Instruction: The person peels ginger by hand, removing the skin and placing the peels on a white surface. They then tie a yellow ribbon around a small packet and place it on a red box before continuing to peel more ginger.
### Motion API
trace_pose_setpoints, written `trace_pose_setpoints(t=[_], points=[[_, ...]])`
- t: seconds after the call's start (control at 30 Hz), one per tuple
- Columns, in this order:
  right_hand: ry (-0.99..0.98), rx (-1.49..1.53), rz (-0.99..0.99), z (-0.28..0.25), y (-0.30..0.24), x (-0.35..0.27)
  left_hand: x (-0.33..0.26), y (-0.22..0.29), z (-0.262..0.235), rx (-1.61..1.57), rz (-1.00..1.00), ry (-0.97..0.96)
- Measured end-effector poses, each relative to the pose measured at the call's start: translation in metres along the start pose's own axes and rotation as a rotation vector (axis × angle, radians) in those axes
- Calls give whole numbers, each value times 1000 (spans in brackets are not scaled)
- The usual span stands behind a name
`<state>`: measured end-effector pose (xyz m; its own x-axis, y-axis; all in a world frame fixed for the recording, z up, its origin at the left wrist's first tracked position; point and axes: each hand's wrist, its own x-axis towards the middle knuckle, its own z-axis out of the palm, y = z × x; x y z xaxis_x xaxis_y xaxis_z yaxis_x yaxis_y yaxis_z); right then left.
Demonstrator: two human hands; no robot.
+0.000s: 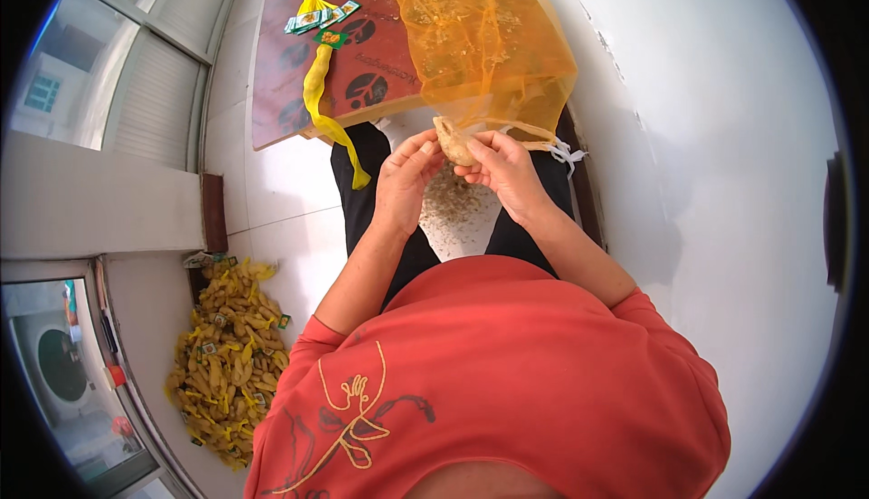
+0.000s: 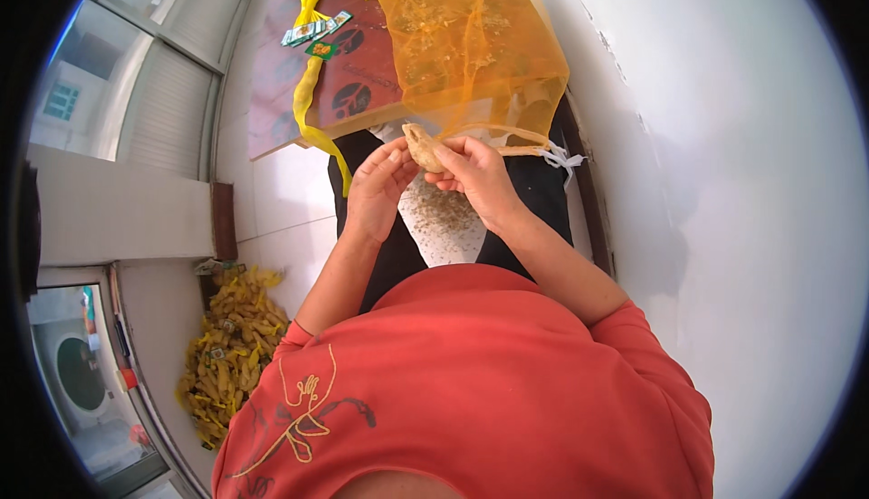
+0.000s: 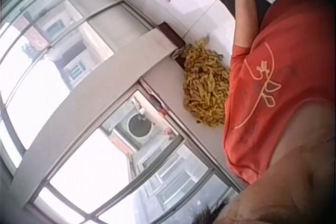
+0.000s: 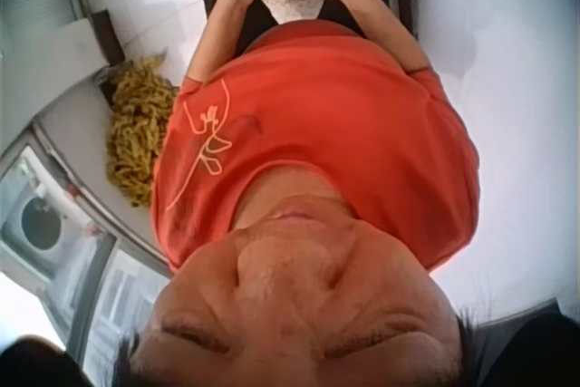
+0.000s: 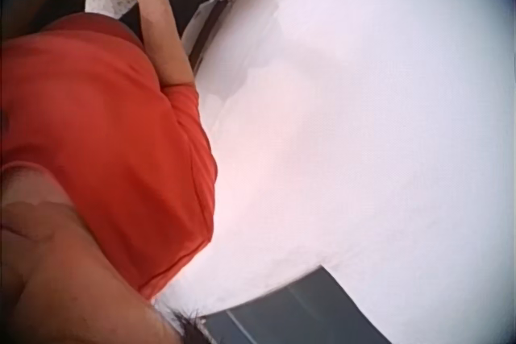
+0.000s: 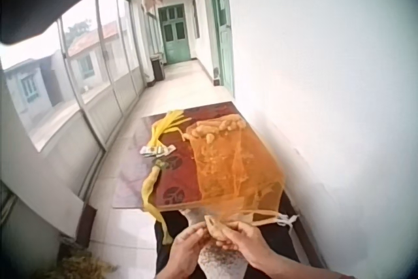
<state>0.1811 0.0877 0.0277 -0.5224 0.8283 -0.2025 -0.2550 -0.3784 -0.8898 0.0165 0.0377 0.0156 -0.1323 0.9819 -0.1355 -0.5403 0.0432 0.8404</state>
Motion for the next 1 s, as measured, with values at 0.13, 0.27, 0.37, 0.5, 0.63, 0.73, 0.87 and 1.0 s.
trace_pose_setpoints(t=[0.13, 0.27, 0.37, 0.5, 0.63, 0.73, 0.87, 1.0], points=[[-12, -13, -25, 1, 1, -1, -2, 2, 0, 39, 23, 49], [-21, -131, -106, 5, 1, -4, -3, 3, -1, 115, 61, 64], [-32, -158, -192, 5, 6, -3, -3, 7, 1, 141, 78, 76], [18, -212, -379, 10, 13, 0, -5, 11, 2, 202, 139, 74], [42, -312, -395, 9, 15, 0, -6, 12, 0, 224, 157, 59], [86, -504, -483, 12, 9, -4, -7, 15, 1, 221, 105, 77], [149, -729, -657, 17, 3, -6, -6, 19, 1, 178, 38, 78], [128, -768, -668, 17, 0, -8, -5, 14, -2, 186, 80, 51]])
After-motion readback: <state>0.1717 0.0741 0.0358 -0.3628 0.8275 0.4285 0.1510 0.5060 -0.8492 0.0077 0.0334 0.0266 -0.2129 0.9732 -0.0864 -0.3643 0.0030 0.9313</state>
